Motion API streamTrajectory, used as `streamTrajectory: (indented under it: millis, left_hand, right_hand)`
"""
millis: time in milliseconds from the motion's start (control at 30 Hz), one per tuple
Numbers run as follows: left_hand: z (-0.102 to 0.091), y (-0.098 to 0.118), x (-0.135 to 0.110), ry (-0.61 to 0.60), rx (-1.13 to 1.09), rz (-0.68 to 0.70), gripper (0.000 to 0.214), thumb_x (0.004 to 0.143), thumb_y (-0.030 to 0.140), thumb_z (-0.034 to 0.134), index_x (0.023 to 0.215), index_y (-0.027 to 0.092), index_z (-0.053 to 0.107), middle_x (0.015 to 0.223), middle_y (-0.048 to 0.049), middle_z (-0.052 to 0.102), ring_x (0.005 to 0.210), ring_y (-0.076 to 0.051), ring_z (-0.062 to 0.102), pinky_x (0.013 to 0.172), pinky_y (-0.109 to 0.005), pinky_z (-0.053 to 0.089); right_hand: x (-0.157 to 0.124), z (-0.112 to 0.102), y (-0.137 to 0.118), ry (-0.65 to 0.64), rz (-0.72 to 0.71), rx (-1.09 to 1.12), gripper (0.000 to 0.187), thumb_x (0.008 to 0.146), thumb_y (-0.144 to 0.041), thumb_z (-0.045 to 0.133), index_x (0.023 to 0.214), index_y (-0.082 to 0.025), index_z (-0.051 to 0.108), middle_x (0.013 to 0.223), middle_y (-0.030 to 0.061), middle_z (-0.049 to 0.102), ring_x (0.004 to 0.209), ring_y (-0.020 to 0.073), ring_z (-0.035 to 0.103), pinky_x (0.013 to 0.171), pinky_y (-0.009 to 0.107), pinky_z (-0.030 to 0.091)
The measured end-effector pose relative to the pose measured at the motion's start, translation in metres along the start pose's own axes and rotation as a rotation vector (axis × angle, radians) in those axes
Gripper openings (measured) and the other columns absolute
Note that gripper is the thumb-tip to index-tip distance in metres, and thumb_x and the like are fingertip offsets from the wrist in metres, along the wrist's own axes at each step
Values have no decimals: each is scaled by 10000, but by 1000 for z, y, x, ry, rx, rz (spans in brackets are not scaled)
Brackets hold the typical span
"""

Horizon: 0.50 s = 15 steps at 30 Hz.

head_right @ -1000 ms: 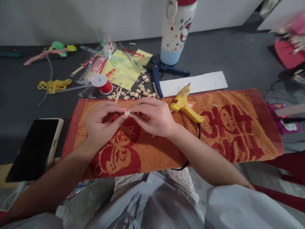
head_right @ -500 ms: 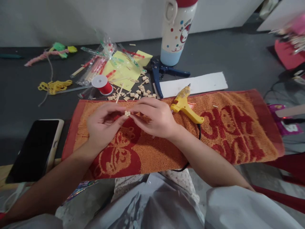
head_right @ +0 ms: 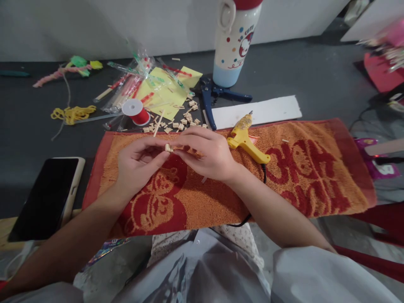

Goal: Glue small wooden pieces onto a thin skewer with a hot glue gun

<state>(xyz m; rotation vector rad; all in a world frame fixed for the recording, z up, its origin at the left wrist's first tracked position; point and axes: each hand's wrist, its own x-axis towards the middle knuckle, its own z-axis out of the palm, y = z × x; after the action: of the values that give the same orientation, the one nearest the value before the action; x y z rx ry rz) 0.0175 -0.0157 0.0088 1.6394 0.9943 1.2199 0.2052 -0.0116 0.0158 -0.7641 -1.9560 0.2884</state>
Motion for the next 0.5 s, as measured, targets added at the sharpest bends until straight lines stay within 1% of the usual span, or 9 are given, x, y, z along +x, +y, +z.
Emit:
streamTrajectory:
  millis: [100, 200, 300, 400, 500]
  left_hand:
    - [-2, 1, 1, -10, 36, 73, 109, 789, 238, 699, 895, 213, 704, 853, -16, 718, 766, -123, 667, 710, -255, 549]
    - [-4, 2, 3, -6, 76, 145, 109, 793, 212, 707, 900, 233, 709, 853, -12, 716, 785, -126, 666, 716, -261, 544]
    - [-5, 0, 4, -11, 115, 229, 113, 796, 194, 710, 898, 242, 715, 867, -14, 731, 809, -132, 669, 747, -276, 539]
    - [-5, -2, 4, -26, 159, 324, 132, 792, 174, 715, 904, 244, 723, 872, -10, 736, 808, -125, 667, 749, -268, 534]
    - [-6, -2, 2, -39, 179, 338, 212, 788, 152, 711, 981, 240, 718, 901, -20, 732, 818, -124, 668, 747, -263, 538]
  right_hand:
    - [1, -1, -2, -23, 150, 124, 119, 830, -205, 677, 925, -145, 715, 864, 79, 715, 705, 119, 648, 617, 245, 553]
    - [1, -1, 0, -47, 242, 247, 138, 817, -249, 705, 899, -139, 722, 821, 67, 719, 700, 117, 642, 637, 256, 536]
    - [1, 0, 1, -63, 275, 347, 129, 812, -253, 712, 885, -148, 726, 818, 61, 730, 740, 126, 657, 668, 266, 533]
    - [1, 1, 0, -56, 307, 388, 95, 811, -242, 712, 846, -154, 727, 795, 52, 731, 726, 125, 659, 660, 264, 531]
    - [2, 2, -1, -45, 310, 368, 89, 800, -233, 722, 821, -146, 722, 782, 54, 728, 711, 122, 656, 650, 257, 527]
